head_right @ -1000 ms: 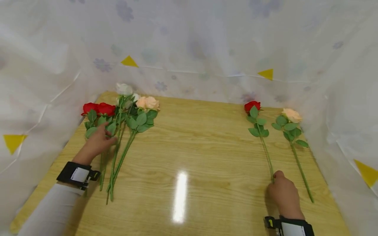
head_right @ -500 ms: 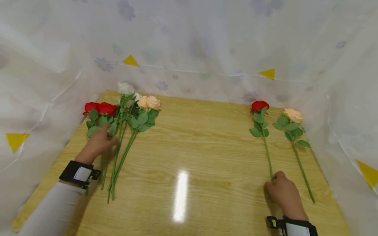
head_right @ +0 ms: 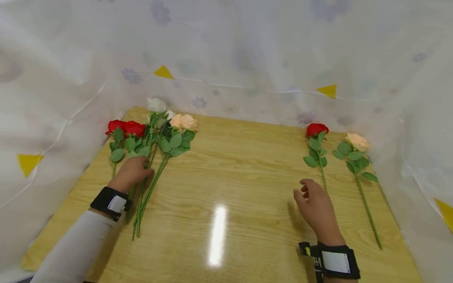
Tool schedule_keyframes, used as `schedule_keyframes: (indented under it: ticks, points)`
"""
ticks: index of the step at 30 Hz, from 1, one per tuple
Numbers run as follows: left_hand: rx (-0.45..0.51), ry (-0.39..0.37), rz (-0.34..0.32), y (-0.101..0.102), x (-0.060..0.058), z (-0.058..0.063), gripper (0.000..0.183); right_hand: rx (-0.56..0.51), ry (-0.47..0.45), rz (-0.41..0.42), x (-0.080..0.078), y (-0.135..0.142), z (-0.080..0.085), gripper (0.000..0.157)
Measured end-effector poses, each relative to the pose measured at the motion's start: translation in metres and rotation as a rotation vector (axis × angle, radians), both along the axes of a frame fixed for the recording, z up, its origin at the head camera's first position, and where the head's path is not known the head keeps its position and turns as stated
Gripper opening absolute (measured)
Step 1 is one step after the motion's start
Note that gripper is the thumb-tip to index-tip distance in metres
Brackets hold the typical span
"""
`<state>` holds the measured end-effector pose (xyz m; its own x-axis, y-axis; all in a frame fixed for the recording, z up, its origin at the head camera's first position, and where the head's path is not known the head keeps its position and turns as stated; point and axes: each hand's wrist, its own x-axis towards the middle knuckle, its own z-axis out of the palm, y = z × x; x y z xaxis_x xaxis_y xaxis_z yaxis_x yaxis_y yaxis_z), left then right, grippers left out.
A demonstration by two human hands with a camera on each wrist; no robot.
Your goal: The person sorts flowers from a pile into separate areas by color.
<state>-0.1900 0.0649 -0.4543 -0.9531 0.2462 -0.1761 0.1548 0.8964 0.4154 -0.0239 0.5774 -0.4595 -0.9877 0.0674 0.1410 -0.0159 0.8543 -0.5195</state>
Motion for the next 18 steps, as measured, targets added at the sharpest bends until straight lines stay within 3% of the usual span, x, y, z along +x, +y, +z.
schedule_keyframes:
  ticks: [5,12,18]
  points:
    - [-0.064,-0.03,0.035,0.008,-0.002,0.003,0.008,-0.064,0.101,0.099,-0.017,-0.041,-0.013,0.035]
    - [-0.161,-0.051,0.089,0.016,-0.008,0.005,0.021,-0.133,0.167,0.162,-0.024,-0.084,-0.025,0.029]
    - [-0.167,-0.018,0.114,0.013,-0.01,0.0,0.022,-0.152,0.154,0.176,-0.022,-0.096,-0.03,0.026]
